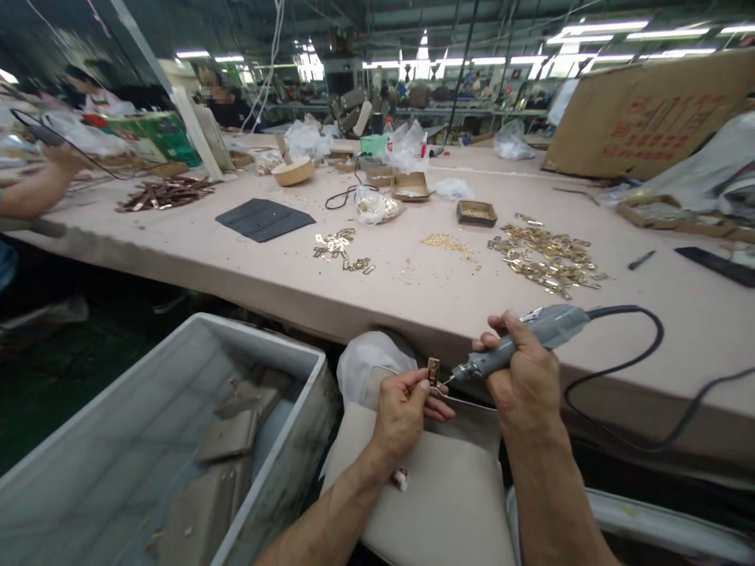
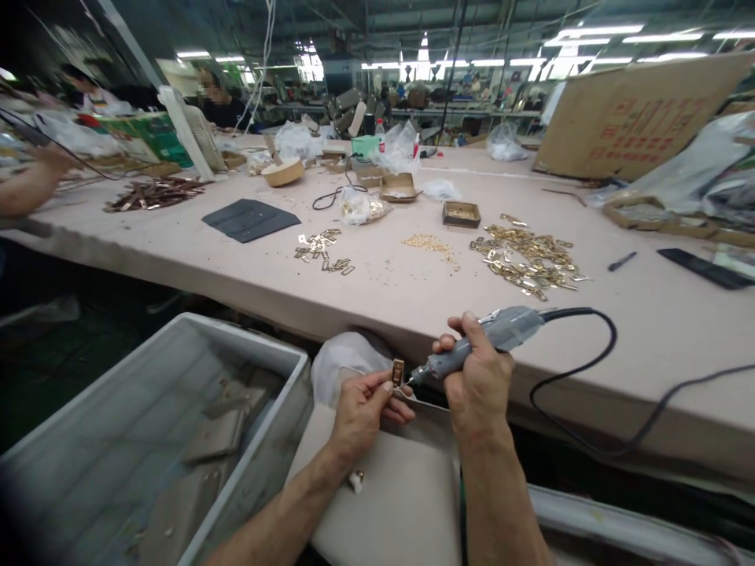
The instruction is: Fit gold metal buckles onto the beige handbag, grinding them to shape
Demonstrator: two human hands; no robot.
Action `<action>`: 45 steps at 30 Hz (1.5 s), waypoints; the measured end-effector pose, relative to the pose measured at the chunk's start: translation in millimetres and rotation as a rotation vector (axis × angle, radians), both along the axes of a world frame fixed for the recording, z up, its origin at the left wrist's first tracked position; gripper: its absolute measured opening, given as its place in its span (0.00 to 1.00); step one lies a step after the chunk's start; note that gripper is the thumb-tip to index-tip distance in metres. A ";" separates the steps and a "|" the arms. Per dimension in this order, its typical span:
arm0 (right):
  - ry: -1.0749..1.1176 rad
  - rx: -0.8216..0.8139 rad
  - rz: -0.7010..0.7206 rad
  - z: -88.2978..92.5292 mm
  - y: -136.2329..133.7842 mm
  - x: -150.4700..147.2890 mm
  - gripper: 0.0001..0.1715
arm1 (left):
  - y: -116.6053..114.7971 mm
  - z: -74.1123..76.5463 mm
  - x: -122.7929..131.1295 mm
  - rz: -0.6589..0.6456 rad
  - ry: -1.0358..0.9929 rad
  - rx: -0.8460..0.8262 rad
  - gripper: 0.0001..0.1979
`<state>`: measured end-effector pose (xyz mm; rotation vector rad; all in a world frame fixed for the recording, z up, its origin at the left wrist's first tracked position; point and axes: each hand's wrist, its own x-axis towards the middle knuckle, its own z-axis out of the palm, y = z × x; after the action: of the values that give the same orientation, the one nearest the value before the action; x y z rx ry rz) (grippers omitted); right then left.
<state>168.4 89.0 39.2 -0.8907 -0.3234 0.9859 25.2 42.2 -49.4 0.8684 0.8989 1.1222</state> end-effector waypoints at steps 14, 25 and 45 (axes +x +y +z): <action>-0.008 -0.134 -0.132 -11.7 5.4 -10.2 0.21 | -4.1 2.5 -2.9 -0.004 0.008 0.039 0.23; 0.013 -0.180 -0.172 -14.3 6.8 -10.2 0.12 | -3.3 3.0 -4.6 -0.038 -0.007 0.031 0.22; -0.001 -0.032 -0.189 -17.8 -2.8 -10.7 0.24 | 0.2 6.1 0.3 0.004 -0.082 -0.051 0.22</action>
<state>157.8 86.3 21.4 -0.9334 -0.2200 0.8180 25.5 42.4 -43.3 0.7732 0.8583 1.1260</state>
